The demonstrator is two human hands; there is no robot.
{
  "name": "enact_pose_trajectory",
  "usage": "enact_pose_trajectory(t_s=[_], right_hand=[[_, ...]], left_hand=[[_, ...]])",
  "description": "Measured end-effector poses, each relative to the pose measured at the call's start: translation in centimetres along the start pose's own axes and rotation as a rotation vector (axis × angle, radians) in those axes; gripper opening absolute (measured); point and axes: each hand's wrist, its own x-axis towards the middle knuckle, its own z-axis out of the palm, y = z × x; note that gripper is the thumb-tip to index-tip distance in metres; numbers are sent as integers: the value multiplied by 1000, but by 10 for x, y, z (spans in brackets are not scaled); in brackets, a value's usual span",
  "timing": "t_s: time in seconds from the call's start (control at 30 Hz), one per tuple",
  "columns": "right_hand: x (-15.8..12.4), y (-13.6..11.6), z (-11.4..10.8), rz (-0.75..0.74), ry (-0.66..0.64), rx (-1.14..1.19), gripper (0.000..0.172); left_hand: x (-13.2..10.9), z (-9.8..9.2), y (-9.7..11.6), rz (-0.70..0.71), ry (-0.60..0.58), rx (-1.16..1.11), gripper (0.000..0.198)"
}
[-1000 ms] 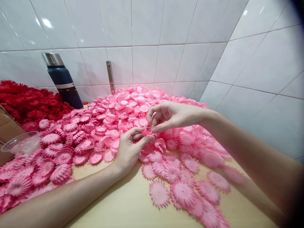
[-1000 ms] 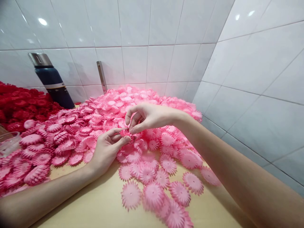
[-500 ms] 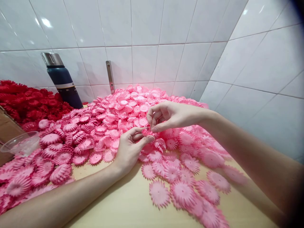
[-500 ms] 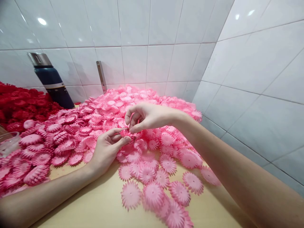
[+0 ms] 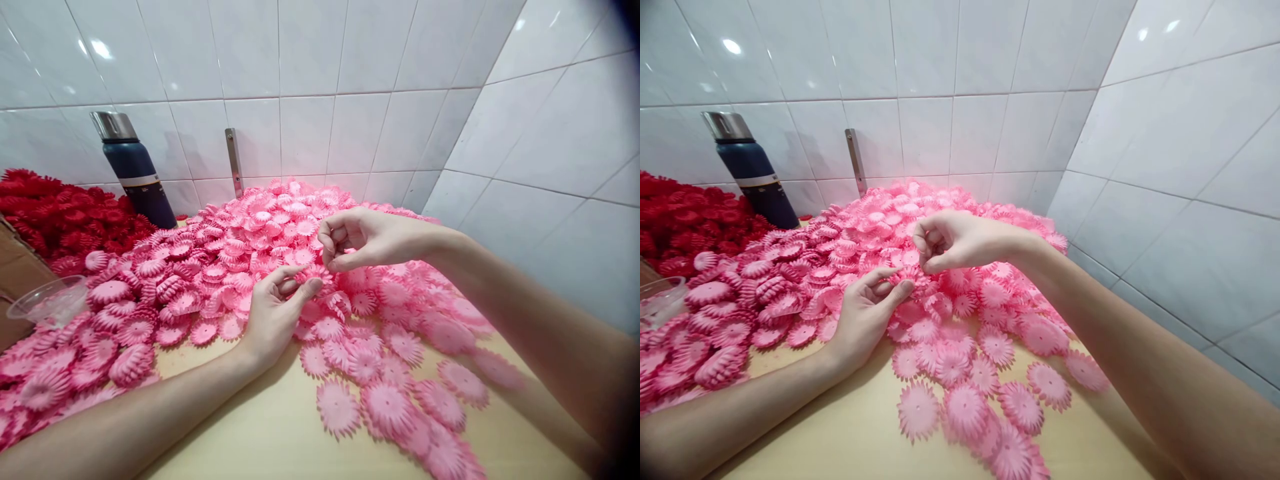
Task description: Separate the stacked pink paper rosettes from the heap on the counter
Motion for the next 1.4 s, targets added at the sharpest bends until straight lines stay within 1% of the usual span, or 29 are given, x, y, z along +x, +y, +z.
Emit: enact_pose_trajectory(t_s=[0.3,0.53,0.7,0.77,0.83,0.87,0.93,1.07,1.17,1.23,1.3,1.33,1.4], right_hand=[[-1,-3,1,-16,-20,45,22],[-5,3,-8,-27,30,37,24],[-2,6,-6,6,40,-35,18],[-1,6,-4,8,5,-60,12],[0,4,-2,6,-57,-75,7],[0,3,-1,9,-90,-78,8],[0,0,2,30,-110,-94,17],[5,0,8,69,-17,-166,34],[6,5,4,43,60,-164,34],[1,11,-6,19,169,-138,30],[-6,17,-19,-5,345,-103,28],[-10,19,-25,-4,423,-79,32],[-18,21,-35,31,524,-65,40]], left_hand=[[1,1,0,-10,1,-7,22],[1,0,-2,-18,8,-14,22],[1,-1,-3,-7,12,-10,21],[1,-1,-3,-1,14,-7,20],[1,-2,-3,-3,16,-3,20],[2,-2,-3,-3,19,-2,20],[2,-2,-3,5,25,3,20],[2,-2,-4,11,8,4,24],[1,-1,-3,15,13,-6,22],[0,0,-2,8,37,-7,19],[0,1,-1,-7,60,-10,17],[0,1,0,-13,67,-9,18],[1,2,1,-17,73,-1,20]])
